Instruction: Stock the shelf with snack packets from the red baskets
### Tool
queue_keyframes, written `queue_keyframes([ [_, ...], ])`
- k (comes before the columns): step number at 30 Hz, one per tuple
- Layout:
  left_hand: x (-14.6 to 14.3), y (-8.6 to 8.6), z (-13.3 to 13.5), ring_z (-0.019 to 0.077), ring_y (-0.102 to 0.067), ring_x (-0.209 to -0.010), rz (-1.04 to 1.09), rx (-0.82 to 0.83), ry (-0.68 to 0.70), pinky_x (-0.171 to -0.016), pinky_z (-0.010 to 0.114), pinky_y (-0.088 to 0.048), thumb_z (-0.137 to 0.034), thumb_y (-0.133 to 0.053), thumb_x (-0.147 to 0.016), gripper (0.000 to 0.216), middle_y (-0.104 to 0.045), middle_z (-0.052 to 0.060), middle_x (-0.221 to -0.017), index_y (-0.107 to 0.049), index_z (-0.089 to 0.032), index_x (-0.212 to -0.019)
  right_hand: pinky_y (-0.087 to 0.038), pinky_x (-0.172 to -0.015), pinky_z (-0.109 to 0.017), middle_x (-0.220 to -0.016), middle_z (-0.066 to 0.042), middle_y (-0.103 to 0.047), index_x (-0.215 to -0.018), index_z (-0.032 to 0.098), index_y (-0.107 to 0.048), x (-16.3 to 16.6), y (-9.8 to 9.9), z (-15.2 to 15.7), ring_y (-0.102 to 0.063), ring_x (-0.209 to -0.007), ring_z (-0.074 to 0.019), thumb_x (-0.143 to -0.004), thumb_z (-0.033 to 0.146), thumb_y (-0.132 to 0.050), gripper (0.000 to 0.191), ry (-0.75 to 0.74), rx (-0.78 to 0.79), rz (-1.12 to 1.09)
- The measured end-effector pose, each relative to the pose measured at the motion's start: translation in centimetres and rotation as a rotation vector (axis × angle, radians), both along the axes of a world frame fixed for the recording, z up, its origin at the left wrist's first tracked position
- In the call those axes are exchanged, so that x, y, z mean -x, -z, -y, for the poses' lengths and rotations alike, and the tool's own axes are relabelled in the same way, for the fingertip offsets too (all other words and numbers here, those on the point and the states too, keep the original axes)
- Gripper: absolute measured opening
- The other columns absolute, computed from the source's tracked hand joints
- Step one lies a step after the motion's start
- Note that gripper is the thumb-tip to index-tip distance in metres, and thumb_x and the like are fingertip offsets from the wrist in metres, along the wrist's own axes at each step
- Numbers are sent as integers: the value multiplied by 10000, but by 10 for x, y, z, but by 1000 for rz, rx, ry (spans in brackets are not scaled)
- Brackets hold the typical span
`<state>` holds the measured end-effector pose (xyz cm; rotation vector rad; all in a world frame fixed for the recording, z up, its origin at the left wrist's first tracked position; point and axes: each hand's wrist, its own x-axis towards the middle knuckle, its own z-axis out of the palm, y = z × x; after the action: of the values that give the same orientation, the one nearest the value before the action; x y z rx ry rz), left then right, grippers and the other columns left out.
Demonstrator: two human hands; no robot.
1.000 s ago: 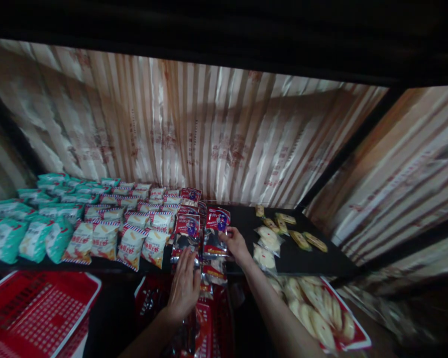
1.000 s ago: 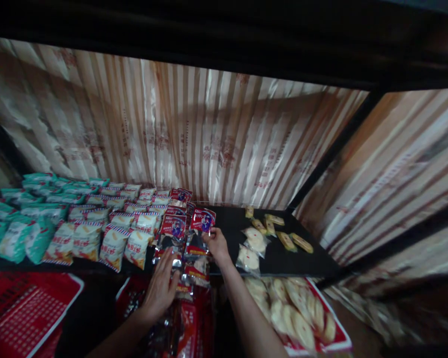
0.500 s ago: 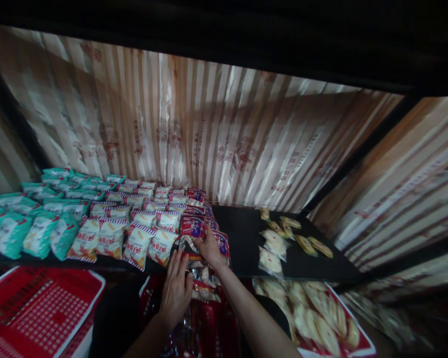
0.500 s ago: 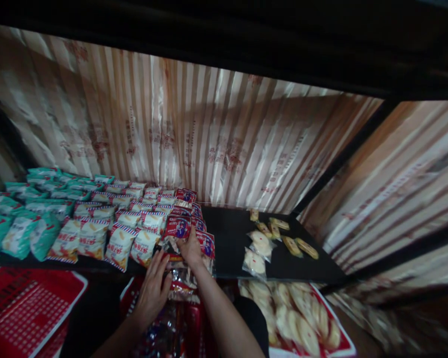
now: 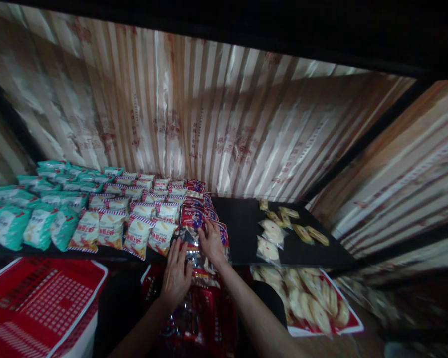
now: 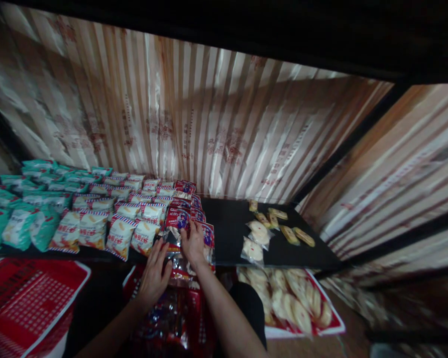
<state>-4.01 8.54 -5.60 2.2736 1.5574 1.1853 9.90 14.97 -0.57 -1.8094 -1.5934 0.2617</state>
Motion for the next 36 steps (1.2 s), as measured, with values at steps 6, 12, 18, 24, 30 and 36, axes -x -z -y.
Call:
queue_keyframes([
  [6,0,-13,14,274,-169,-1360,-68,-98,42,-1045,496,-336,-162,-381,-866,510,-250,120,-1469,-301,-166,-1370,-380,-944,-346,-1217,-125,-531,-1188,146,-524,-43,12,19,-468,-1137,-226,-825,306,-416,411,184,56,3],
  [12,-27,-24,38,240,-196,-1357,-133,-104,208,-1045,432,-370,-99,-364,-833,474,-323,96,-1441,-422,-154,-1300,-415,-851,-340,-1145,-138,-582,-1299,137,-403,-77,18,36,-527,-1071,-254,-826,403,-452,544,266,396,133],
  [18,-54,-16,47,246,-244,-1343,-175,-45,251,-1024,441,-395,-68,-368,-812,447,-326,111,-1436,-493,-149,-1234,-434,-780,-328,-1063,-108,-628,-1338,176,-337,-77,13,29,-572,-998,-241,-801,386,-510,602,197,506,160],
  [24,-58,-17,46,261,-228,-1347,-230,-16,270,-1006,455,-412,-71,-379,-800,448,-323,120,-1436,-504,-150,-1224,-395,-866,-334,-1139,-139,-553,-1281,154,-438,-91,20,39,-491,-1069,-266,-796,305,-509,512,262,368,269],
  [30,-58,-15,48,264,-214,-1350,-236,-74,284,-1006,457,-413,-56,-384,-791,426,-367,134,-1408,-523,-125,-1188,-376,-908,-345,-1080,-140,-549,-1274,114,-428,-104,47,78,-485,-1047,-272,-807,329,-474,516,343,195,203],
  [36,-57,-23,54,255,-195,-1357,-251,-76,313,-1033,441,-387,-54,-373,-804,410,-373,128,-1403,-529,-127,-1177,-451,-792,-331,-1021,-136,-588,-1302,88,-357,-91,63,102,-587,-897,-250,-763,447,-491,661,391,113,-186],
])
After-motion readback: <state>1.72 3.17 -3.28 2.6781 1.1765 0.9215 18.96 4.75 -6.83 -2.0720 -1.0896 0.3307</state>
